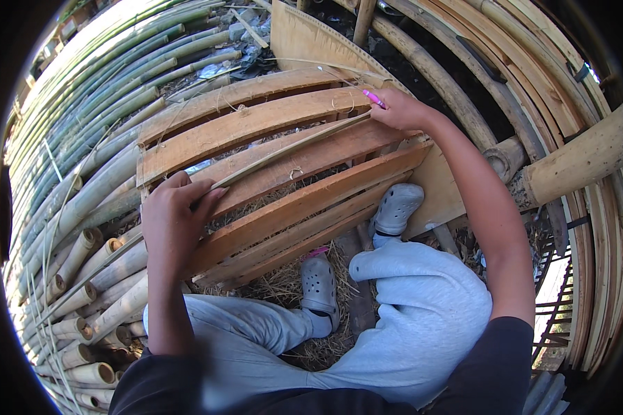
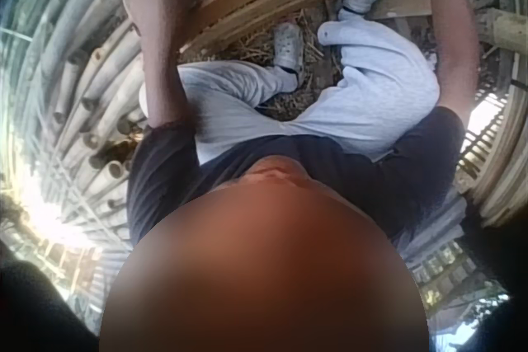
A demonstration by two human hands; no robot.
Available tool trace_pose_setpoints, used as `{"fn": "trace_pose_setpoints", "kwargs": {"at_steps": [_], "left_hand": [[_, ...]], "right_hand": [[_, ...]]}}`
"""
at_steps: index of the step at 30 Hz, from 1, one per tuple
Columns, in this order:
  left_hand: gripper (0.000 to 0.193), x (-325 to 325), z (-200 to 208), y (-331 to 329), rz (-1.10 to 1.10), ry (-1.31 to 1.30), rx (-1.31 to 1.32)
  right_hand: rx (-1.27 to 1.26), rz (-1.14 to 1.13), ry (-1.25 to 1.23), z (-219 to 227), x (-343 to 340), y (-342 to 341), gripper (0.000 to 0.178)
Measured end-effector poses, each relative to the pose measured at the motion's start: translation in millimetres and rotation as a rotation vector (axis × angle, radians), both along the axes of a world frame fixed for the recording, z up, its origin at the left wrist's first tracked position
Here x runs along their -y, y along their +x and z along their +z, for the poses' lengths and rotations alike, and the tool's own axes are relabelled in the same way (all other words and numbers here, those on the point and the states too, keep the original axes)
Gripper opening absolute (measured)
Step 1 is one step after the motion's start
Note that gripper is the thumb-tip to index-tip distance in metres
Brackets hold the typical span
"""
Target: Scraping a thin strip of bamboo using a small knife to smooth its surface.
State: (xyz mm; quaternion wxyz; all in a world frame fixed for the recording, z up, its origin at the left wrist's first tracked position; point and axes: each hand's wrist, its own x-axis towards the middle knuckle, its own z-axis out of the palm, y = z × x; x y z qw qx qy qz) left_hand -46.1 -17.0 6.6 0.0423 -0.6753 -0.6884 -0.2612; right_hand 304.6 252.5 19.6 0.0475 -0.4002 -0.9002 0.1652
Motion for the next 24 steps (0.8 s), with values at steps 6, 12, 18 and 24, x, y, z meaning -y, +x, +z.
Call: {"fn": "trace_pose_setpoints", "kwargs": {"at_steps": [6, 12, 18, 24], "left_hand": [[0.02, -0.6, -1.0, -1.7, -0.016, 0.005, -0.003], [0.02, -0.6, -1.0, -2.3, -0.013, 0.008, -0.005], [0.02, -1.3, 0.5, -0.8, -0.014, 0.003, 0.023], [0.02, -0.1, -0.5, -0.8, 0.019, 0.007, 0.016]], "right_hand": [[-0.288, -0.215, -0.363, -16.7, -19.2, 23.1, 0.017], [-0.49, -0.23, -0.554, -20.4, -15.3, 26.2, 0.019], [-0.522, -0.259, -0.608, -19.9, -21.3, 35.9, 0.021], [-0.172, -0.301, 0.237, 8.7, 28.2, 11.7, 0.028]]}}
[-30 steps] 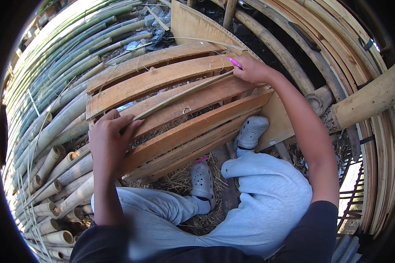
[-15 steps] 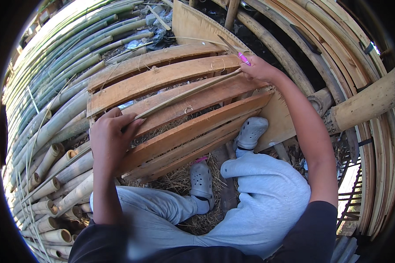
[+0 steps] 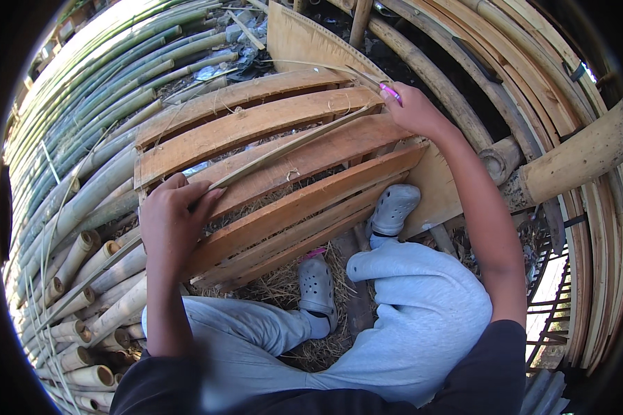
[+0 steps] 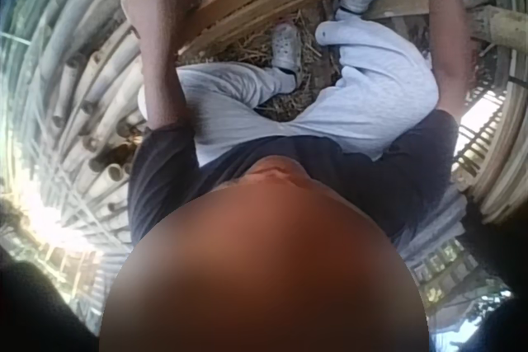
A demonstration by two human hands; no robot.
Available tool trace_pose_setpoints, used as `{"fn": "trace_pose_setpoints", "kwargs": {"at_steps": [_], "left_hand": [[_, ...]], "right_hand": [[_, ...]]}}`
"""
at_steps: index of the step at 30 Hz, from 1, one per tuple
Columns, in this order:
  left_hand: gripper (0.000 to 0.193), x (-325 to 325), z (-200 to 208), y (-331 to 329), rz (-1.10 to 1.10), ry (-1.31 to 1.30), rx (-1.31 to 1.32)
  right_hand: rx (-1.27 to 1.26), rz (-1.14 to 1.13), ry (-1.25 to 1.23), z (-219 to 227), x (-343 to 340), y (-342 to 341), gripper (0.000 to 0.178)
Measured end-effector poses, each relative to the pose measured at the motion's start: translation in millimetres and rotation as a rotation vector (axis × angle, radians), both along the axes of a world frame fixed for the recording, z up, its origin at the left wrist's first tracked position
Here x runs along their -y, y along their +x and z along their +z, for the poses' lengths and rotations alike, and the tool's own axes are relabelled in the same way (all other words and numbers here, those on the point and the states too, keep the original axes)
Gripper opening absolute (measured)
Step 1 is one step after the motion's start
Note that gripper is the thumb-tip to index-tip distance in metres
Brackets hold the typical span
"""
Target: Scraping a thin strip of bamboo using a small knife to smooth its surface.
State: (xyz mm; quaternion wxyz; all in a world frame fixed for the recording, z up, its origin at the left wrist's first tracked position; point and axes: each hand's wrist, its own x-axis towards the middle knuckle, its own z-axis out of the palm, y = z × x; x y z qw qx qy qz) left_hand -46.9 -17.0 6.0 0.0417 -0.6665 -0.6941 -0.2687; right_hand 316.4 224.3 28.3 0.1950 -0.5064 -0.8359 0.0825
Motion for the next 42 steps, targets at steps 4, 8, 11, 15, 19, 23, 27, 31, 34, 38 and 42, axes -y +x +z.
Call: {"fn": "trace_pose_setpoints", "kwargs": {"at_steps": [4, 8, 11, 15, 19, 23, 27, 31, 34, 38, 42], "left_hand": [[0.02, -1.7, -1.3, 1.7, 0.002, 0.002, -0.004], [0.02, -0.4, 0.8, 1.7, 0.003, -0.012, 0.012], [0.021, -0.7, 3.2, 4.3, -0.003, -0.02, 0.006], [0.021, 0.6, 2.3, 4.6, 0.014, -0.038, -0.012], [0.022, 2.3, 5.0, 4.8, 0.006, -0.028, -0.012], [0.023, 0.0, 3.6, 5.3, 0.027, -0.025, -0.023], [0.022, -1.3, 2.6, 6.2, 0.019, -0.035, -0.019], [0.022, -0.9, 0.6, 3.0, 0.005, -0.041, 0.007], [0.022, -2.3, 3.3, 8.2, 0.013, -0.026, -0.009], [0.022, 0.4, 0.4, 3.3, 0.005, -0.027, -0.002], [0.021, -1.7, 1.3, 4.7, -0.007, -0.012, -0.008]], "right_hand": [[0.056, -0.039, -0.029, 1.7, 47.5, -13.4, 0.023], [0.322, 0.096, 0.169, -16.9, 68.4, -25.7, 0.008], [0.488, -0.01, 0.13, -21.5, 53.1, -17.0, 0.012], [0.616, -0.023, 0.107, -14.6, 47.9, -17.5, 0.01], [0.693, 0.021, 0.153, -15.6, 51.5, -30.3, 0.009], [0.711, -0.033, 0.156, -16.5, 38.7, -21.6, 0.01], [0.662, 0.046, 0.218, -23.1, 32.8, -22.6, 0.01], [0.721, 0.03, 0.17, -19.7, 45.7, -32.7, 0.013], [0.691, -0.052, 0.181, -24.2, 24.7, -24.2, 0.013], [0.697, -0.034, 0.087, -10.6, 29.6, -29.9, 0.016], [0.179, -0.1, 0.052, 6.5, 3.8, -12.9, 0.027]]}}
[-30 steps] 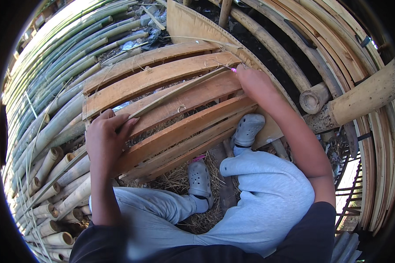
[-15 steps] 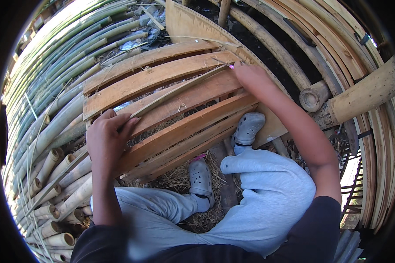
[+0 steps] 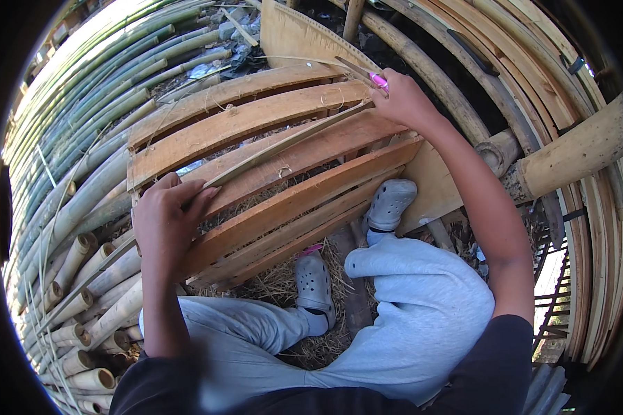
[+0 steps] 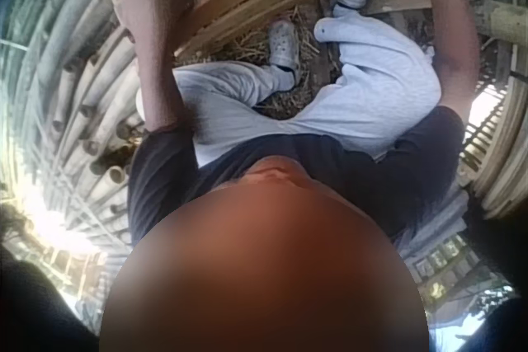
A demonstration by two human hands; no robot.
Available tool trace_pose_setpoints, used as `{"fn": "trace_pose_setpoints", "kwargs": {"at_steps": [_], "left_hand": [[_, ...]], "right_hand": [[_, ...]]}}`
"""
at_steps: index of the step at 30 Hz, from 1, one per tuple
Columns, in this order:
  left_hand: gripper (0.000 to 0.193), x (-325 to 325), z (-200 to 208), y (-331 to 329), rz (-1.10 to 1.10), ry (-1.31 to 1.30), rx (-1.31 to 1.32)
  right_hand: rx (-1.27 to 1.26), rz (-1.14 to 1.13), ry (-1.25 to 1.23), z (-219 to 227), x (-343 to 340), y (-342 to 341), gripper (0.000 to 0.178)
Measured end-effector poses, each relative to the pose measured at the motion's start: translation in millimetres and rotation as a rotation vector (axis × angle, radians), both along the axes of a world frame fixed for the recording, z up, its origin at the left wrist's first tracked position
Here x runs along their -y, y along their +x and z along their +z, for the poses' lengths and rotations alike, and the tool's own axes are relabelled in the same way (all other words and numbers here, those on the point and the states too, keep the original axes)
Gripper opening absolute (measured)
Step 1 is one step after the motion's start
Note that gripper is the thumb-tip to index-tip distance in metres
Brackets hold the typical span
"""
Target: Scraping a thin strip of bamboo using a small knife to smooth its surface.
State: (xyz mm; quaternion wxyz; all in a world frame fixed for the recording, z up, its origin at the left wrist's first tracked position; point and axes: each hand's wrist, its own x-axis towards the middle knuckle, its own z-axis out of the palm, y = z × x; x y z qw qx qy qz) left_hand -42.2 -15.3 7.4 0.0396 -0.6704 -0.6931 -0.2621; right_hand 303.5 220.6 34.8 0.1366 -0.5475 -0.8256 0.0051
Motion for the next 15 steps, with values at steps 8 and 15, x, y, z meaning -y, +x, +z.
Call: {"fn": "trace_pose_setpoints", "kwargs": {"at_steps": [8, 15], "left_hand": [[0.02, -0.3, 2.0, 2.4, 0.0, 0.017, -0.037], [0.021, -0.2, 2.5, 3.5, 0.015, -0.025, -0.016]], "right_hand": [[0.193, 0.18, 0.065, -8.5, -12.0, -7.6, 0.022], [0.191, 0.204, -0.061, -5.2, -17.8, -9.5, 0.02]]}}
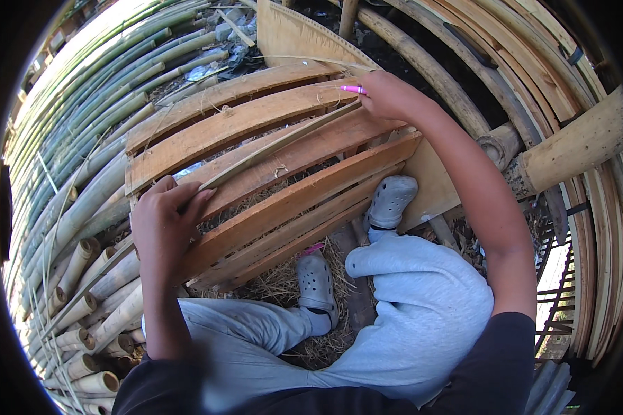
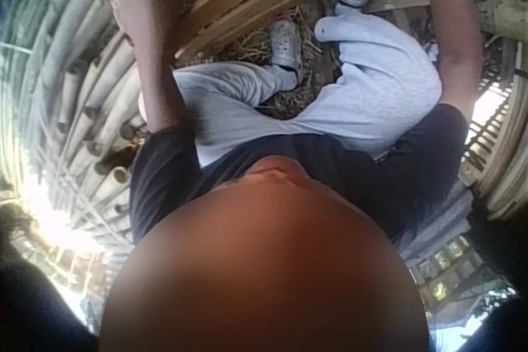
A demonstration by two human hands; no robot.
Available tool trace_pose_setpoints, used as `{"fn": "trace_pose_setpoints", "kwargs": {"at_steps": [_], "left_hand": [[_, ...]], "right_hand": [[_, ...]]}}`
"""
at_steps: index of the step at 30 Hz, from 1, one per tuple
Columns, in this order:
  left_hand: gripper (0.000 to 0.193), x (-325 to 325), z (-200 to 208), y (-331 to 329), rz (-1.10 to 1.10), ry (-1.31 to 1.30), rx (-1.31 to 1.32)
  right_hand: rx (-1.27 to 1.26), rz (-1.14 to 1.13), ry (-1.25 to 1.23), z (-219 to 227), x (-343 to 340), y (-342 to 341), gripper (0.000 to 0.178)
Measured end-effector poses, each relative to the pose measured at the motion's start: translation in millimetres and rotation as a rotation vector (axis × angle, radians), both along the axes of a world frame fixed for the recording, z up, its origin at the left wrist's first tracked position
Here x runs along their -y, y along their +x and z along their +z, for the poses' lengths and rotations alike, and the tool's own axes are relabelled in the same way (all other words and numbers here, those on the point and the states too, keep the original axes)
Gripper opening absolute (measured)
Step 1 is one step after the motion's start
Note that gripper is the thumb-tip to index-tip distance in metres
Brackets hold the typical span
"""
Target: Scraping a thin strip of bamboo using a small knife to smooth its surface.
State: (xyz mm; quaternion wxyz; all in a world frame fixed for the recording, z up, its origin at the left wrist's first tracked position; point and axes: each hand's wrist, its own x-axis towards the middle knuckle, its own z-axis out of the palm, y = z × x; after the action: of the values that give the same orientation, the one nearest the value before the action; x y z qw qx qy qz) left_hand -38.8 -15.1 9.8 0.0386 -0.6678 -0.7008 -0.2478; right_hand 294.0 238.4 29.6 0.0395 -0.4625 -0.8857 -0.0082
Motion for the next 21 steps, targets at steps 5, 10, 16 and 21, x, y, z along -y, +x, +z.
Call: {"fn": "trace_pose_setpoints", "kwargs": {"at_steps": [5, 10, 16, 21], "left_hand": [[0.021, 1.0, 0.3, -0.6, -0.003, 0.001, -0.01], [0.021, 0.3, 0.8, 0.2, -0.005, 0.003, -0.017], [0.021, 0.5, -0.4, -0.6, -0.011, 0.021, -0.013], [0.025, 0.1, 0.1, 1.5, 0.015, 0.005, 0.009]], "right_hand": [[0.178, 0.068, 0.021, 1.1, -0.2, -1.2, 0.022], [0.223, 0.04, -0.033, 2.3, -9.0, -2.8, 0.024], [0.111, -0.005, -0.036, -7.9, -17.2, -2.7, 0.027], [-0.176, 0.028, -0.007, -29.3, -25.5, 1.6, 0.029]]}}
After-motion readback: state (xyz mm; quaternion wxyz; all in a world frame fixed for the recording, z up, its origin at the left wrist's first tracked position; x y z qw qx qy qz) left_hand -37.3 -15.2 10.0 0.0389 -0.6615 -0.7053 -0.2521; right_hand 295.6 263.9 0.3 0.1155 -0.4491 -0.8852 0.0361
